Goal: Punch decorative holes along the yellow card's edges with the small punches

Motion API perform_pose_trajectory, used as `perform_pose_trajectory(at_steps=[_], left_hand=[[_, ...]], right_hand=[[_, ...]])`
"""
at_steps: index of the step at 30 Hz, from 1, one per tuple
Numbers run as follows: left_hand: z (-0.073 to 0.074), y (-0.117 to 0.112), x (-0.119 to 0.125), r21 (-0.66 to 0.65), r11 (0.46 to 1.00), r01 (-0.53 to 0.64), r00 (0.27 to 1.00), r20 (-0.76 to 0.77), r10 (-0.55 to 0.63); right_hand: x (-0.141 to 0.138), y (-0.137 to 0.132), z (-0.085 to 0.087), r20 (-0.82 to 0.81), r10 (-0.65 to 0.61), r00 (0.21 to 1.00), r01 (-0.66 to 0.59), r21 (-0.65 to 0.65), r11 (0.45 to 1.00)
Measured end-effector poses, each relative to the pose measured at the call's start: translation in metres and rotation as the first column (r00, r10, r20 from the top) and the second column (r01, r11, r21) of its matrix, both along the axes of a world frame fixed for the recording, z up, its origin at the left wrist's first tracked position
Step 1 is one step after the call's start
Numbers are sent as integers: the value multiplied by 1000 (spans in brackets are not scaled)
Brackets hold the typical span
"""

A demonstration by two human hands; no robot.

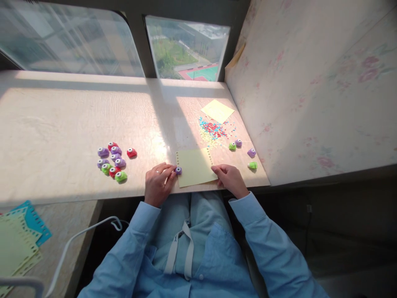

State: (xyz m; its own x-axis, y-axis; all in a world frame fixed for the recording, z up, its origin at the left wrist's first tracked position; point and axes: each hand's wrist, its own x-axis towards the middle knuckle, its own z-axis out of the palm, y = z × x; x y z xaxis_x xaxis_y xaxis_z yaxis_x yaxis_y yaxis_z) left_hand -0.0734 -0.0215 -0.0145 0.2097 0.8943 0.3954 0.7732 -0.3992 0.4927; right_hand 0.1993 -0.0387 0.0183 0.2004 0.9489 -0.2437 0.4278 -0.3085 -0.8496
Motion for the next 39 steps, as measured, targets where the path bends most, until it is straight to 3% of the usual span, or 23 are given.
perform_pose_trajectory(at_steps=[2,5,8,11,19,30,39], left_hand=[[1,0,0,-2,1000,-6,1000,10,6],[1,0,0,-8,1000,-6,1000,10,6],[1,1,0,-20,1000,-9,1000,4,9],[2,1,1,-30,999,-25,1000,7,25],[5,2,5,-88,994,-59,997,36,62],[1,-3,-7,-83,995,63,996,75,-57],[4,-4,-2,-71,997,5,998,57,-1]], right_hand=[[4,0,2,278,-30,960,-25,193,981],[2,0,0,464,44,885,-257,408,876],[-10,2,-10,570,242,785,-533,423,733],[-24,8,-23,647,336,685,-659,352,665],[-32,17,-32,662,348,664,-655,289,698],[-34,12,-30,687,325,650,-646,275,712],[-36,7,-28,726,296,621,-649,265,713]])
